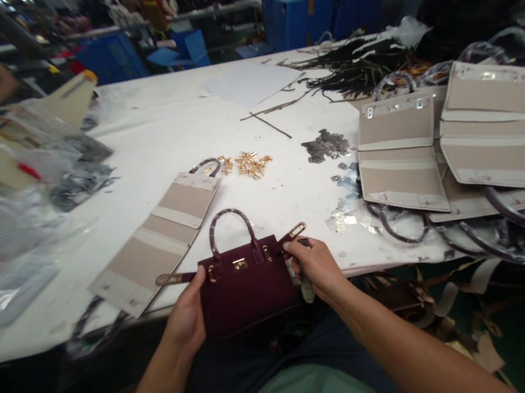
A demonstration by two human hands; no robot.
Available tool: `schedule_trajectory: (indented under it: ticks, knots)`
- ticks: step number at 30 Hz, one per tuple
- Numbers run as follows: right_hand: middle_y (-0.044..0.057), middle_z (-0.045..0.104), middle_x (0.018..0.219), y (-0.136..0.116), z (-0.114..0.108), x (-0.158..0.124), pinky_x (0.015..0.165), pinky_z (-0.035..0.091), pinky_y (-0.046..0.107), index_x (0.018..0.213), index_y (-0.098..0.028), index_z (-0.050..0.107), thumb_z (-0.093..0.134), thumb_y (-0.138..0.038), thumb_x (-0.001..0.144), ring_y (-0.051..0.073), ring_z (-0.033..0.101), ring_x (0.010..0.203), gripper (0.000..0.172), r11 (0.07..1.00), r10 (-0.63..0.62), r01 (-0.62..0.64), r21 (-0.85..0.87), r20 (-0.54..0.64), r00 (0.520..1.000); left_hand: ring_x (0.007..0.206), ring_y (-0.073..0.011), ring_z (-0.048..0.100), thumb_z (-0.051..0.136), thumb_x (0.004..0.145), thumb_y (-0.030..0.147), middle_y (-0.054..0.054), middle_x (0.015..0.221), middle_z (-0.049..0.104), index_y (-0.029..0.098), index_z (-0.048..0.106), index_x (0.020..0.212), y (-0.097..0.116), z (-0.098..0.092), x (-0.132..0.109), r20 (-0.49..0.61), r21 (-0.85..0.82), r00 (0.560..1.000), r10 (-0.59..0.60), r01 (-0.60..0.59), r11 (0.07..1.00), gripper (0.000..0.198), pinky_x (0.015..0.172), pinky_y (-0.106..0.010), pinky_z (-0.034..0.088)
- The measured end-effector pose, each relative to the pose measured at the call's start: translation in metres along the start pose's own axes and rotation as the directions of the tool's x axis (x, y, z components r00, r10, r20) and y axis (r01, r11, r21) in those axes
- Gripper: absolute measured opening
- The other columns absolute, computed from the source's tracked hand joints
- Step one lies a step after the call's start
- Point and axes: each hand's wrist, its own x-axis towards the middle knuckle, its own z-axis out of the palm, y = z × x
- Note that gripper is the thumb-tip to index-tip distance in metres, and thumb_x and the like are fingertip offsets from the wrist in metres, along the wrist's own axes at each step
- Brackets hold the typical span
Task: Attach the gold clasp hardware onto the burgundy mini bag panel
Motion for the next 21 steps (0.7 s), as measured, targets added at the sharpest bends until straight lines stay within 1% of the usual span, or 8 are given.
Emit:
schedule_trajectory:
  ticks: [3, 6, 9, 12, 14, 16, 18, 21]
  knots:
    - [-0.004, 0.049, 0.045, 0.0, 0.001, -0.003, 0.038, 0.031, 0.022, 0.072, -0.018, 0.06, 0.071, -0.044, 0.082, 0.01, 0.039, 0.04, 0.03, 0.997, -0.039, 0.038, -0.06, -0.012, 0.999, 0.118, -0.0354, 0.069, 0.068, 0.092, 0.037, -0.019, 0.123, 0.074, 0.01, 0.057, 0.14, -0.003, -0.003, -0.007, 0.009, -0.008, 0.999, 0.048, -0.048, 0.999, 0.056, 0.111, -0.055, 0.05]
    - [-0.004, 0.05, 0.046, -0.001, 0.004, -0.008, 0.041, 0.035, 0.023, 0.071, -0.019, 0.062, 0.067, -0.049, 0.085, 0.011, 0.043, 0.041, 0.034, 0.973, -0.084, 0.078, -0.219, -0.021, 0.996, 0.121, -0.0352, 0.067, 0.07, 0.091, 0.035, -0.016, 0.121, 0.076, 0.012, 0.064, 0.131, -0.007, -0.006, -0.015, 0.026, -0.043, 0.998, 0.056, -0.054, 0.998, 0.047, 0.114, -0.055, 0.047]
    - [0.0, 0.057, 0.052, 0.0, 0.009, -0.014, 0.05, 0.041, 0.026, 0.068, -0.019, 0.065, 0.066, -0.052, 0.086, 0.015, 0.051, 0.05, 0.037, 0.88, -0.237, 0.207, -0.428, -0.016, 0.971, 0.122, -0.0341, 0.067, 0.075, 0.086, 0.033, -0.012, 0.114, 0.079, 0.015, 0.071, 0.115, -0.015, -0.008, -0.024, 0.03, -0.07, 0.997, 0.076, -0.074, 0.995, 0.035, 0.116, -0.053, 0.045]
    - [0.005, 0.068, 0.067, 0.0, 0.016, -0.025, 0.06, 0.047, 0.029, 0.071, -0.021, 0.072, 0.069, -0.053, 0.083, 0.02, 0.062, 0.063, 0.034, 0.747, -0.402, 0.346, -0.568, 0.028, 0.915, 0.121, -0.0343, 0.068, 0.081, 0.08, 0.033, -0.009, 0.109, 0.08, 0.019, 0.072, 0.114, -0.024, -0.01, -0.042, 0.027, -0.036, 0.995, 0.094, -0.093, 0.995, 0.038, 0.115, -0.053, 0.047]
    - [0.007, 0.072, 0.072, 0.0, 0.018, -0.035, 0.064, 0.051, 0.032, 0.072, -0.023, 0.075, 0.069, -0.054, 0.081, 0.024, 0.067, 0.068, 0.033, 0.697, -0.432, 0.396, -0.597, 0.091, 0.897, 0.119, -0.0363, 0.069, 0.082, 0.079, 0.034, -0.01, 0.111, 0.079, 0.022, 0.071, 0.118, -0.031, -0.012, -0.058, 0.043, -0.023, 0.996, 0.083, -0.083, 0.996, 0.042, 0.111, -0.057, 0.049]
    - [0.008, 0.075, 0.074, 0.001, 0.017, -0.045, 0.066, 0.055, 0.035, 0.072, -0.026, 0.077, 0.068, -0.057, 0.08, 0.028, 0.07, 0.071, 0.033, 0.681, -0.425, 0.434, -0.59, 0.164, 0.89, 0.119, -0.0384, 0.068, 0.081, 0.079, 0.038, -0.013, 0.119, 0.076, 0.027, 0.069, 0.122, -0.035, -0.014, -0.074, 0.146, -0.057, 0.989, 0.038, -0.03, 0.998, 0.046, 0.107, -0.06, 0.051]
    - [0.008, 0.077, 0.077, 0.005, 0.013, -0.05, 0.066, 0.059, 0.038, 0.076, -0.029, 0.08, 0.069, -0.06, 0.075, 0.032, 0.073, 0.074, 0.032, 0.657, -0.441, 0.461, -0.596, 0.191, 0.877, 0.118, -0.0385, 0.067, 0.079, 0.082, 0.041, -0.017, 0.127, 0.071, 0.029, 0.067, 0.125, -0.036, -0.015, -0.088, 0.178, -0.038, 0.98, 0.088, -0.083, 0.996, 0.046, 0.1, -0.06, 0.054]
    - [0.006, 0.077, 0.077, 0.01, 0.009, -0.053, 0.06, 0.061, 0.041, 0.073, -0.04, 0.08, 0.07, -0.061, 0.068, 0.036, 0.074, 0.075, 0.024, 0.605, -0.515, 0.518, -0.605, 0.2, 0.834, 0.12, -0.0325, 0.063, 0.07, 0.091, 0.043, -0.012, 0.135, 0.065, 0.029, 0.061, 0.131, -0.038, -0.011, -0.107, 0.219, -0.054, 0.959, 0.182, -0.174, 0.983, 0.043, 0.093, -0.054, 0.057]
